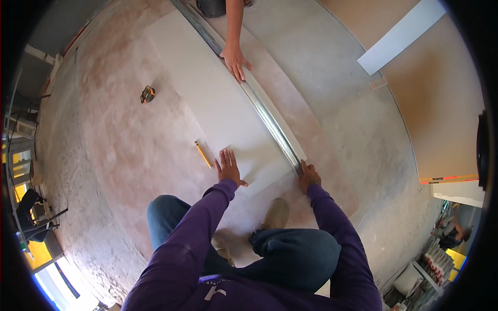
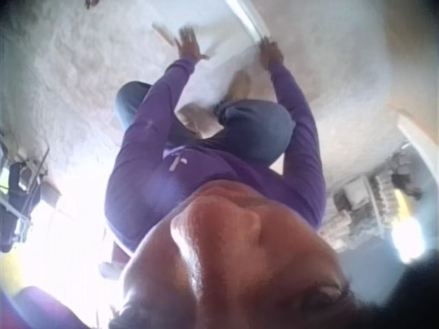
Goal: Measure and score a piece of drywall or board using a measuring tape and utility knife.
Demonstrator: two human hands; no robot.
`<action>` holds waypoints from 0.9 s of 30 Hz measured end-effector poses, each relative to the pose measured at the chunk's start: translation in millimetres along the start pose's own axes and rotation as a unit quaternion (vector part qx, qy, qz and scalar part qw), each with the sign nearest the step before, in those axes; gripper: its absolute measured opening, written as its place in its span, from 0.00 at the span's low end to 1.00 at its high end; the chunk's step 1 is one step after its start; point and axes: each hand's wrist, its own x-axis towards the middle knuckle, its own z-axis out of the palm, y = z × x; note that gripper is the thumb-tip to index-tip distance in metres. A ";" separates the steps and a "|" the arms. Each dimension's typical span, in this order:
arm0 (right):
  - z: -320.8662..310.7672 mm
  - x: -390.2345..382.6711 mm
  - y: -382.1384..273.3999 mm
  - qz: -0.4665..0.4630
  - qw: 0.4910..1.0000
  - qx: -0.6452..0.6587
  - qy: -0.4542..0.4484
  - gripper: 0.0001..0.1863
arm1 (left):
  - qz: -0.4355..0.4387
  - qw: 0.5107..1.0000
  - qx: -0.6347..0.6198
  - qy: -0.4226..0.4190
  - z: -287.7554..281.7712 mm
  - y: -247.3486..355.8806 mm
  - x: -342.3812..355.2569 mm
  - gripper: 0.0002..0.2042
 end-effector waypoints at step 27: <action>0.0 0.8 -0.8 0.002 1.000 -0.023 -0.005 0.44 | 0.002 1.000 -0.005 0.007 8.8 -1.0 4.4 0.73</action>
